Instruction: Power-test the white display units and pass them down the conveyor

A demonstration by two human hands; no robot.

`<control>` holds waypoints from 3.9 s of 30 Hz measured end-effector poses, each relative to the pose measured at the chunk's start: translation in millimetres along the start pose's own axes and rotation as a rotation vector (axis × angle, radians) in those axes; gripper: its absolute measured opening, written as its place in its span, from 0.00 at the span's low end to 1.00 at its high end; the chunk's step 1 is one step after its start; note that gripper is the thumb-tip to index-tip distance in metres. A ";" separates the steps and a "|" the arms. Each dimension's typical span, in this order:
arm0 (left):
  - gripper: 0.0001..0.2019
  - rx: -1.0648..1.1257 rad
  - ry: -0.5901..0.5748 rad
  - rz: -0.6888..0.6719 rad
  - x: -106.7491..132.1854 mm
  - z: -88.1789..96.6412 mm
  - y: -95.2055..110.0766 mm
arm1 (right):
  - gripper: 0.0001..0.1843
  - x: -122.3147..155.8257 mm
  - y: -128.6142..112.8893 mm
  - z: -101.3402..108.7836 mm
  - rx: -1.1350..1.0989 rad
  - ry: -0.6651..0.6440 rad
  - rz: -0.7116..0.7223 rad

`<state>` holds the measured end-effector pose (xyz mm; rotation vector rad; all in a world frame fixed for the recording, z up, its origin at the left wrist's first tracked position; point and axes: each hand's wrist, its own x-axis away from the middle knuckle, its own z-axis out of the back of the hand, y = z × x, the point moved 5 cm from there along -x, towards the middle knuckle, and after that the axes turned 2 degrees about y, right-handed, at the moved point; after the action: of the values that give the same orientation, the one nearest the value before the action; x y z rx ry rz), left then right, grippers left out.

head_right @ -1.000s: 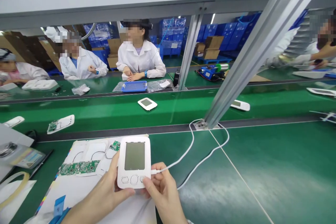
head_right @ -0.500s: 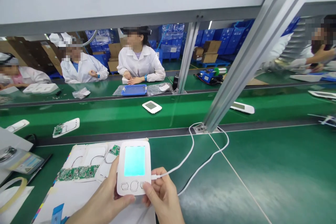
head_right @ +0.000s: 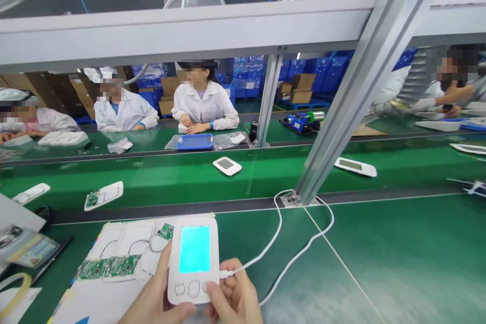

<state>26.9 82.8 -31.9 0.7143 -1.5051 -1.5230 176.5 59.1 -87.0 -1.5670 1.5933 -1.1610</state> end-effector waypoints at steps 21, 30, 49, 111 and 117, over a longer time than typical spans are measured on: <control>0.36 -0.126 0.049 0.056 1.6 2.4 -2.8 | 0.23 6.7 -20.2 0.7 0.063 -0.018 0.003; 0.39 -0.128 0.053 0.045 1.8 2.1 -3.2 | 0.24 6.5 -21.3 0.4 0.066 -0.006 -0.010; 0.45 -0.131 0.055 0.065 0.6 2.9 -1.4 | 0.23 6.5 -20.7 1.6 0.064 -0.017 0.000; 0.29 -0.219 0.173 -0.022 2.5 4.9 0.8 | 0.20 10.0 -18.4 1.2 0.131 -0.061 0.072; 0.30 -0.218 0.178 -0.003 1.1 3.3 3.1 | 0.19 10.2 -21.7 -0.4 0.102 -0.076 0.060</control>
<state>24.1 83.8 -28.3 0.7036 -1.1857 -1.5540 184.7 51.0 -65.9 -1.4705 1.4976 -1.1193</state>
